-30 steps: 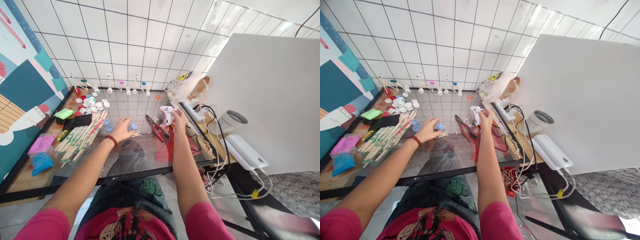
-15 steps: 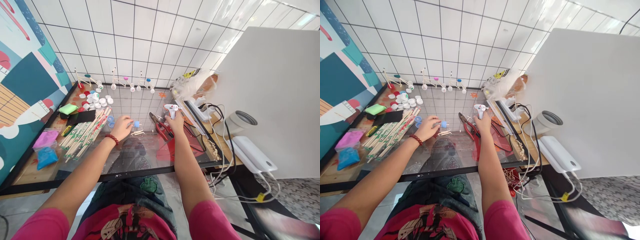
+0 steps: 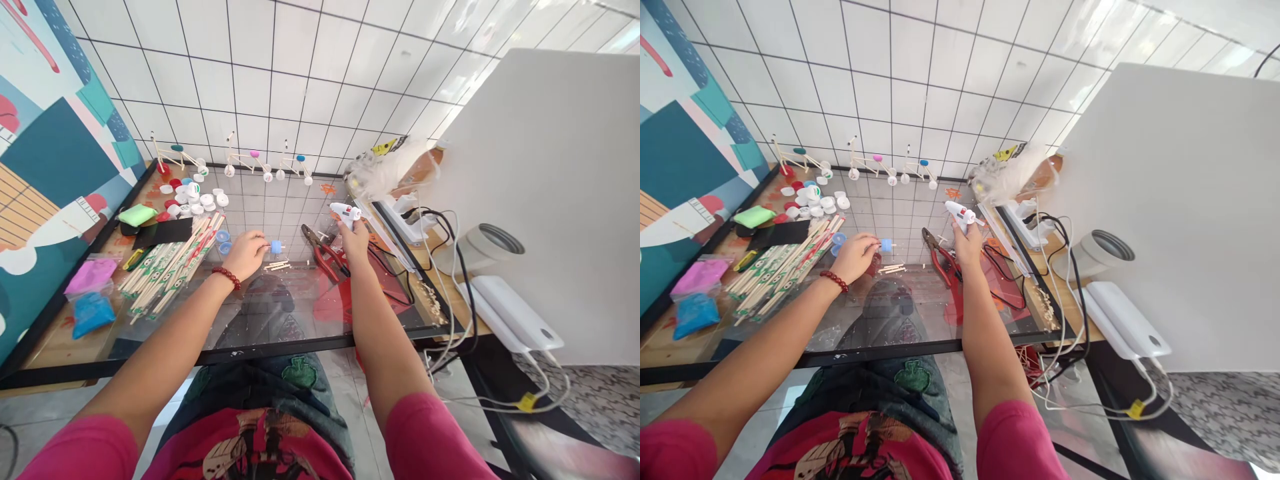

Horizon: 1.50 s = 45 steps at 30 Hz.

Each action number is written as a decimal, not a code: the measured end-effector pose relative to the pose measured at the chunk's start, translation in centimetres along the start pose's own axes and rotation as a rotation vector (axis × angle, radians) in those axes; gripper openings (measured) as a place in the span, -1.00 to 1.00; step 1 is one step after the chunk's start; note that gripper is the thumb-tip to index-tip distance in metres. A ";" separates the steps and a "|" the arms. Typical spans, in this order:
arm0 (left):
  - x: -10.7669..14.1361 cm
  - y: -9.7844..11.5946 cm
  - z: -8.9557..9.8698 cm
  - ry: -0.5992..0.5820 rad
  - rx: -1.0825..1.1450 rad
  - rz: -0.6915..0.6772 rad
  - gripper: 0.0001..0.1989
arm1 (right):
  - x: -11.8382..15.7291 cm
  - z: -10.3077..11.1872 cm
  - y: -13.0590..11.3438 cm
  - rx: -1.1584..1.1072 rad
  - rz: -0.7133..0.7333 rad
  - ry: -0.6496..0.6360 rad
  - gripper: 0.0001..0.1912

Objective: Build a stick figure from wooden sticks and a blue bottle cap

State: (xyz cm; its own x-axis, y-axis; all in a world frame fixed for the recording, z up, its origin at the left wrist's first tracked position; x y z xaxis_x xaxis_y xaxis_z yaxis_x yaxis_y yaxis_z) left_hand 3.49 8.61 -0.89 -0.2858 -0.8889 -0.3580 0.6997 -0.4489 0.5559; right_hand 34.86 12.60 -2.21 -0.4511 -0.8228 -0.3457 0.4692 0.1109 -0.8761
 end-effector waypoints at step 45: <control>1.0 -3.9 2.4 0.343 0.496 0.507 -0.83 | 9.0 -5.3 -9.6 0.102 0.531 -0.355 -0.52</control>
State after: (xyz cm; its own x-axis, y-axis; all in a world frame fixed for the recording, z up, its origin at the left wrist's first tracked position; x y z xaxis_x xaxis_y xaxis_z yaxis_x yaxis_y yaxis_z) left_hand -1.11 9.25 -1.69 0.2650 -0.9543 -0.1378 0.2939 -0.0562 0.9542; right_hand 22.31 7.11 1.34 0.1325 -0.8067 -0.5759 0.6373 0.5143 -0.5738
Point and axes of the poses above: each hand's wrist, its own x-axis away from the middle knuckle, its own z-axis out of the back of the hand, y = z × x, the point moved 8 cm from there along -x, towards the middle knuckle, and after that the axes turned 2 degrees about y, right-handed, at the moved point
